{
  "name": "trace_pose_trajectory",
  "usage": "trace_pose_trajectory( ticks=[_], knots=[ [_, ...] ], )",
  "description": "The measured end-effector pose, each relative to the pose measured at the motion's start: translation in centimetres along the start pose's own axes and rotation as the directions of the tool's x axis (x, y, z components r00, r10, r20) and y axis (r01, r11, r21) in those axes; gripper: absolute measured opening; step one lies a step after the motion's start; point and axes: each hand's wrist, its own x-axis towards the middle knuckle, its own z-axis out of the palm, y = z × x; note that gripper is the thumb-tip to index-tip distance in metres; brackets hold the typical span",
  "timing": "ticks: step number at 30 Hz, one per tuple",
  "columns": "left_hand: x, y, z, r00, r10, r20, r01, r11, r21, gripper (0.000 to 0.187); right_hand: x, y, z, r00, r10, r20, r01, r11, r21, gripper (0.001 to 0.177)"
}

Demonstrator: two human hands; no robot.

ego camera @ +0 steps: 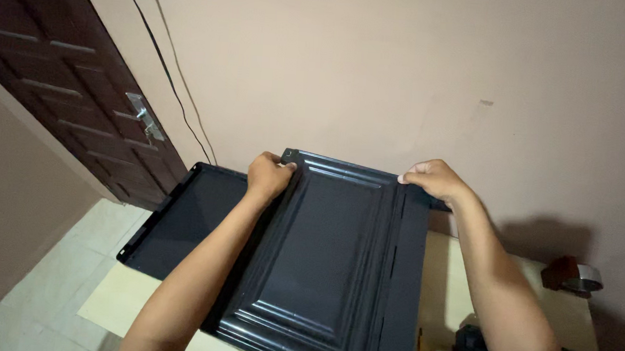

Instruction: The person assembles a black plastic storage container by aligning and snapping the lid onto the base. They repeatedly lift and reposition the lid to check fit, then use a yellow utility knife to press or pry along the lid edges to secure the closure.

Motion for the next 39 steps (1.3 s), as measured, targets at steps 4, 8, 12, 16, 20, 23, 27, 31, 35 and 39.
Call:
trace_pose_trajectory(
  ticks=[4, 8, 12, 16, 20, 23, 27, 31, 35, 39],
  knots=[
    [0.0, 0.7, -0.3, 1.0, -0.019, 0.0, 0.019, 1.0, -0.017, 0.049, 0.2, 0.6, 0.1, 1.0, 0.003, 0.012, -0.003, 1.0, 0.022, 0.026],
    [-0.3, 1.3, -0.7, 0.999, -0.036, 0.017, 0.036, 0.999, -0.018, 0.048, 0.3, 0.6, 0.0, 1.0, -0.018, 0.01, 0.018, 1.0, 0.016, 0.024],
    [-0.4, 1.2, -0.9, 0.999, -0.027, 0.029, 0.027, 1.0, 0.009, 0.047, 0.5, 1.0, 0.1, 1.0, -0.023, 0.0, 0.023, 1.0, 0.009, 0.023],
    [0.0, 0.4, -1.3, 0.993, 0.039, 0.116, -0.046, 0.997, 0.059, 0.052, 0.8, 1.5, 0.1, 0.998, -0.057, 0.011, 0.057, 0.997, 0.043, 0.024],
    [-0.9, -1.6, -4.0, 0.956, 0.095, 0.276, -0.071, 0.993, -0.095, 0.061, 0.3, 0.4, 0.0, 0.999, -0.031, -0.025, 0.03, 0.999, -0.026, 0.027],
    [-3.1, -3.4, -7.0, 0.92, 0.079, 0.383, -0.001, 0.98, -0.2, 0.061, -2.0, -1.4, 0.0, 0.983, -0.124, -0.135, 0.098, 0.977, -0.189, 0.031],
    [-8.7, -6.5, -12.4, 0.82, 0.006, 0.573, 0.199, 0.935, -0.295, 0.057, -8.0, -5.6, 0.0, 0.855, -0.468, -0.225, 0.348, 0.838, -0.42, 0.041],
    [-14.3, -9.4, -15.7, 0.751, 0.112, 0.651, 0.272, 0.846, -0.459, 0.054, -16.2, -10.0, 1.4, 0.926, -0.354, -0.128, 0.295, 0.894, -0.337, 0.042],
    [-18.2, -12.2, -17.5, 0.692, 0.313, 0.65, 0.207, 0.777, -0.594, 0.052, -25.1, -13.9, 5.1, 0.837, -0.539, 0.093, 0.535, 0.774, -0.338, 0.036],
    [-21.2, -13.8, -17.1, 0.687, 0.42, 0.593, 0.182, 0.691, -0.7, 0.04, -31.2, -17.0, 10.5, 0.728, -0.643, 0.238, 0.682, 0.644, -0.347, 0.045]
  ],
)
